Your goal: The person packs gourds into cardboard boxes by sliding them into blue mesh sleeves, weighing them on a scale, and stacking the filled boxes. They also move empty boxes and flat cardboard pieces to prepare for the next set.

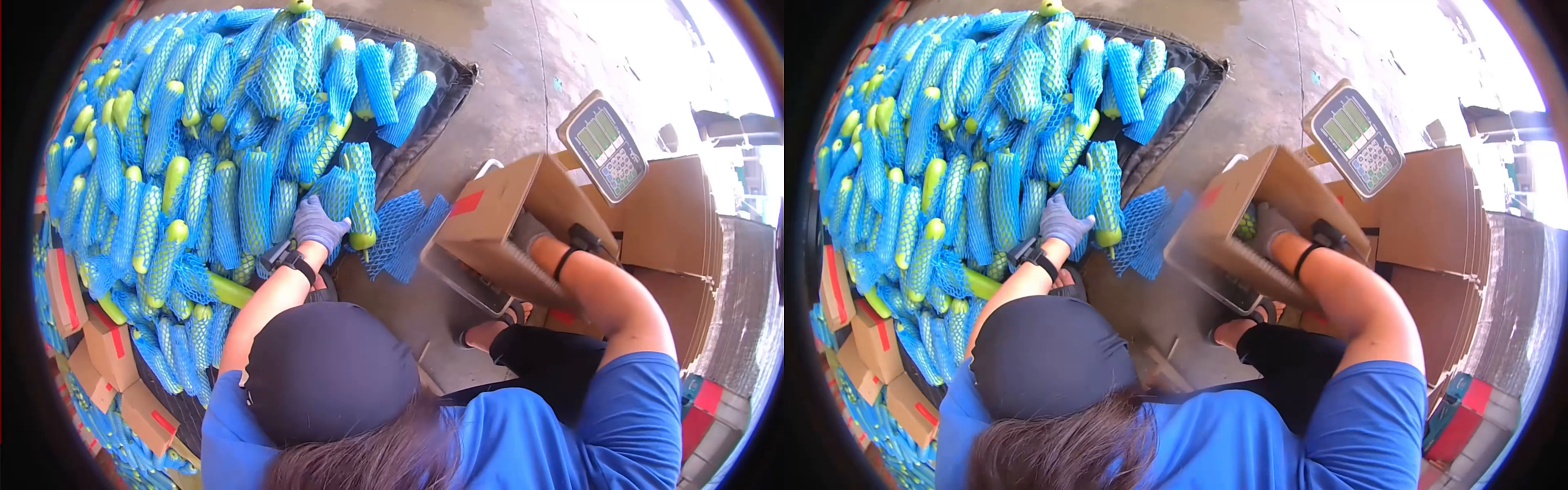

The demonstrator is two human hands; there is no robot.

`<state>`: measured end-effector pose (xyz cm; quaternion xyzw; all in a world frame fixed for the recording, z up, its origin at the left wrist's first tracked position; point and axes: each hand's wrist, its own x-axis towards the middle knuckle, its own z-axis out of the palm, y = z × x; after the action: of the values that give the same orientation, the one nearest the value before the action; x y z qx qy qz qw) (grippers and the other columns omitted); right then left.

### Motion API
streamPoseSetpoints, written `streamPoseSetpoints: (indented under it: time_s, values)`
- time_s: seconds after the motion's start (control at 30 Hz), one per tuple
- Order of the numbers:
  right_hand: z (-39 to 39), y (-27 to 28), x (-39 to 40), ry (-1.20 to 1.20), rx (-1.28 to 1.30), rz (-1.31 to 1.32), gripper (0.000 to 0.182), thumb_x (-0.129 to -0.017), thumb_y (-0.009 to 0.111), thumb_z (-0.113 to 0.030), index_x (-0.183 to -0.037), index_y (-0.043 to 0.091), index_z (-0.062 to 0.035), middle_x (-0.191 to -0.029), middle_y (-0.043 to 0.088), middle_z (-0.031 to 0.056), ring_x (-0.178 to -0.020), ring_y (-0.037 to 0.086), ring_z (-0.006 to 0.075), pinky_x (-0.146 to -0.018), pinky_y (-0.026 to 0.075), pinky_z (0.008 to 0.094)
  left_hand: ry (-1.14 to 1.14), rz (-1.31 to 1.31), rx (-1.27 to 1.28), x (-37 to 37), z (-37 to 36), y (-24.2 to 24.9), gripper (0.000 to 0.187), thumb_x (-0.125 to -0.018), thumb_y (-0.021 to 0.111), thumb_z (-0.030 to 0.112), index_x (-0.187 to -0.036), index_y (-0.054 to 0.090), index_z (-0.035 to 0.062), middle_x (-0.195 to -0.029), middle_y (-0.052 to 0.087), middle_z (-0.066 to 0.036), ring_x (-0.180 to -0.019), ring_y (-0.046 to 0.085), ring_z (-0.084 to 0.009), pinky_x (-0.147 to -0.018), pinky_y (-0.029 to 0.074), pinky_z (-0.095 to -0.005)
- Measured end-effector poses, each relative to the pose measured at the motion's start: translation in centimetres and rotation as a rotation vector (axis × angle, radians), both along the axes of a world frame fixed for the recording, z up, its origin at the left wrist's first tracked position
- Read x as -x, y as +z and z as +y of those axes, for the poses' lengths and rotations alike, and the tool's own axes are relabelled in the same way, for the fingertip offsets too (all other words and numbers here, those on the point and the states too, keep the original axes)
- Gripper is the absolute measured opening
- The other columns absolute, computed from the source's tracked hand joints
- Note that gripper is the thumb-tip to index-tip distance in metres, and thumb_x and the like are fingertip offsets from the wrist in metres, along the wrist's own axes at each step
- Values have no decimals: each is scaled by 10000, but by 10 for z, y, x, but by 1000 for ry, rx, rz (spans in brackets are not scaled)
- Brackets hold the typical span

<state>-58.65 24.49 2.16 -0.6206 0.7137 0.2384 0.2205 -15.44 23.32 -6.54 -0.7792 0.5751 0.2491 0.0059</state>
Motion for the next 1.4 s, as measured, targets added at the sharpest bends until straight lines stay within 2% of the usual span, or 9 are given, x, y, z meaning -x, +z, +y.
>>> streamPoseSetpoints:
  time_s: [0.07, 0.33, 0.4, 0.53, 0.67, 0.83, 0.97, 1.13, 1.4]
  values:
    - [2, -5, -11, 21, -9, -17, 765, -689, 790, -487, -1232, 586, 11, -1189, 660, 224, -1144, 625, 391, -1015, 480, 430, 1, -3, 71, -10, -3, -2, 938, -633, 853, 463, -1359, 480, 1, -1315, 550, -233, -1208, 567, -357, -1033, 463, -415]
    - [-44, 172, -64, 689, -507, 308, 443, -896, 618, -399, -1174, 687, -61, -1129, 686, 201, -1075, 642, 364, -959, 501, 385, -35, 1503, 311, -23, 5, 106, 691, -718, 861, 246, -1294, 539, 42, -1154, 659, -66, -1067, 628, -184, -968, 502, -365]
    - [-33, 238, -102, 488, -140, -14, 426, -851, 699, -305, -1204, 659, -70, -1121, 690, 174, -1020, 661, 306, -914, 523, 361, -219, 1522, 301, -20, 6, 147, 740, -704, 884, 258, -1315, 523, 49, -1176, 649, -70, -1082, 624, -190, -975, 500, -364]
    - [-5, 252, -148, 405, 197, -1006, 845, -766, 812, -183, -1488, 382, -95, -1254, 641, 149, -1073, 649, 217, -953, 515, 366, -348, 1633, 261, 7, 11, 205, 893, -640, 936, 269, -1367, 467, 52, -1244, 609, -69, -1148, 595, -193, -1004, 486, -366]
    - [19, 200, -188, 404, 372, -1053, 1142, -703, 868, -250, -1553, 139, -26, -1288, 610, 186, -1172, 613, 301, -1031, 470, 375, -373, 1838, 275, 44, 19, 215, 1097, -569, 982, 344, -1436, 377, 51, -1291, 580, -66, -1191, 564, -187, -1017, 477, -364]
    - [27, 267, -144, 388, 241, -502, 865, -675, 838, -347, -1388, 449, -48, -1189, 657, 160, -1103, 649, 284, -976, 498, 376, -647, 1781, 315, 43, 8, 179, 810, -807, 800, 480, -1381, 465, 17, -1321, 553, -104, -1270, 502, -221, -1072, 413, -395]
    - [43, 281, -55, 231, 189, -321, 722, -678, 818, -350, -1297, 557, -86, -1119, 684, 158, -1061, 660, 306, -937, 515, 386, 72, 1068, -197, 1, -4, 31, 449, -927, 669, 319, -1182, 622, -48, -1097, 681, -115, -997, 624, -164, -881, 499, -310]
    - [45, 257, -10, -8, -278, 113, 726, -679, 806, -395, -1302, 564, -112, -1155, 683, 155, -1088, 654, 315, -944, 510, 396, 21, 525, -56, 5, 25, -80, 832, -753, 816, 445, -1329, 505, -69, -1201, 641, -253, -1119, 636, -333, -961, 499, -395]
    - [29, 114, -23, 6, -376, -19, 920, -673, 833, -472, -1390, 422, -69, -1247, 625, 226, -1191, 606, 361, -988, 478, 432, 108, 192, -162, 51, 1, -60, 958, -653, 865, 525, -1259, 449, -90, -1281, 577, -316, -1179, 603, -404, -1012, 473, -439]
